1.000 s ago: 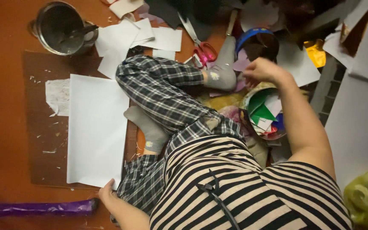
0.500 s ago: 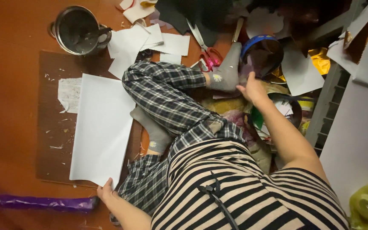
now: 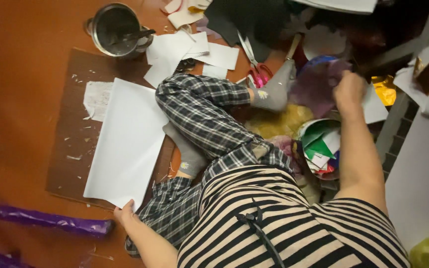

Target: Cutting paper into strips and gluing them onto a purple paper sculpture frame.

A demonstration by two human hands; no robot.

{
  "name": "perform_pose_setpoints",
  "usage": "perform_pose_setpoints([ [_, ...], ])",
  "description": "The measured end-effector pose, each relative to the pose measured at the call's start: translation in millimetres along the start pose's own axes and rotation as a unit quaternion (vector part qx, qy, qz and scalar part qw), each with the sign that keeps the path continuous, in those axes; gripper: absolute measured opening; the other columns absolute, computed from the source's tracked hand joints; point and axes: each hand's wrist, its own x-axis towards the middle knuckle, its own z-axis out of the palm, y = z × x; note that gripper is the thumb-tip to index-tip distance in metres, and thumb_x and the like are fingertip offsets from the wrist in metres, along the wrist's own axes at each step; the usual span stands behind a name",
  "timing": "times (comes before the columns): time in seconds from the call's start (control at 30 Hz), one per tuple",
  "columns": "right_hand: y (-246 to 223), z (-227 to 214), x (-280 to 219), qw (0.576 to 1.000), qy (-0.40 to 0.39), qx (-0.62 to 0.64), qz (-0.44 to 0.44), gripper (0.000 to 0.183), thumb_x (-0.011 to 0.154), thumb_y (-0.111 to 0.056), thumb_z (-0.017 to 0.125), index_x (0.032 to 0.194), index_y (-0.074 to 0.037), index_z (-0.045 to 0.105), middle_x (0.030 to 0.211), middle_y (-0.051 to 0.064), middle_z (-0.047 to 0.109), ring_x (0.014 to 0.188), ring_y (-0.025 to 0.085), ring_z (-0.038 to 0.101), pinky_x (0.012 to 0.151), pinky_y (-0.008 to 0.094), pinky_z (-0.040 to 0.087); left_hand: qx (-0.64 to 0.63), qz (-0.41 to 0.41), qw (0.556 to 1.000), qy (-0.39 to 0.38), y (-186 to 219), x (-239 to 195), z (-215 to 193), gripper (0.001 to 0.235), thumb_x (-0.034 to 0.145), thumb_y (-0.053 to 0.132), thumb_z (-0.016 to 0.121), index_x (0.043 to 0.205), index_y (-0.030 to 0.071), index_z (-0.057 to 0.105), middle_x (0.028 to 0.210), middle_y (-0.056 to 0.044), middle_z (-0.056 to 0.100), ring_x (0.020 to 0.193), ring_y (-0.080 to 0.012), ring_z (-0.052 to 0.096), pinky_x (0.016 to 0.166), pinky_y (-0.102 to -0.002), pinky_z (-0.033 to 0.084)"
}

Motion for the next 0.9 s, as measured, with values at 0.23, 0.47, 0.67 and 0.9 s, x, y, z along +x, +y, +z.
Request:
perform_pose_setpoints([
  [0.23,-238.4,-30.8,21.4,0.936,0.108,0.335,0.025,0.029,0.092,-0.021,0.069,0.112,0.0,0.065,0.109,0.022,0.063,0.103,0.04,0.058,0.091,0.058,0.046,-0.027,0.005,0.999,0.028,-6.9,4.3,-0.3,0.071,0.073,-0.009,0.077,0.137,-0.001,0.049,0.128,-0.017,0.062,0.11,-0.0277,0.064,0.09,-0.04,0.052],
  [0.47,-430.6,171.2,78.9,0.888,-0.157,0.23,-0.367,0.018,0.085,-0.011,0.065,0.095,-0.002,0.076,0.096,0.027,0.071,0.09,0.044,0.068,0.082,0.051,0.055,-0.026,-0.022,0.999,0.003,8.9,-21.4,-10.7,0.066,0.079,-0.002,0.076,0.14,-0.002,0.051,0.127,-0.018,0.065,0.108,-0.03,0.064,0.088,-0.042,0.052],
  [0.67,-498.1,201.5,92.0,0.946,-0.117,0.079,-0.291,0.023,0.087,-0.015,0.068,0.099,0.004,0.069,0.092,0.031,0.071,0.088,0.048,0.069,0.08,0.056,0.055,-0.042,0.008,0.999,0.021,5.3,-25.7,-9.7,0.063,0.083,0.0,0.073,0.141,-0.003,0.049,0.125,-0.018,0.065,0.106,-0.0276,0.063,0.088,-0.04,0.051],
  [0.9,-490.4,193.6,110.6,0.974,-0.13,0.134,-0.128,0.065,0.079,-0.019,0.073,0.127,0.011,0.041,0.092,0.033,0.068,0.087,0.049,0.067,0.081,0.056,0.053,0.051,-0.029,0.997,0.048,11.2,-32.6,-2.2,0.067,0.079,-0.001,0.077,0.14,0.0,0.049,0.126,-0.016,0.061,0.108,-0.0277,0.061,0.089,-0.042,0.049],
])
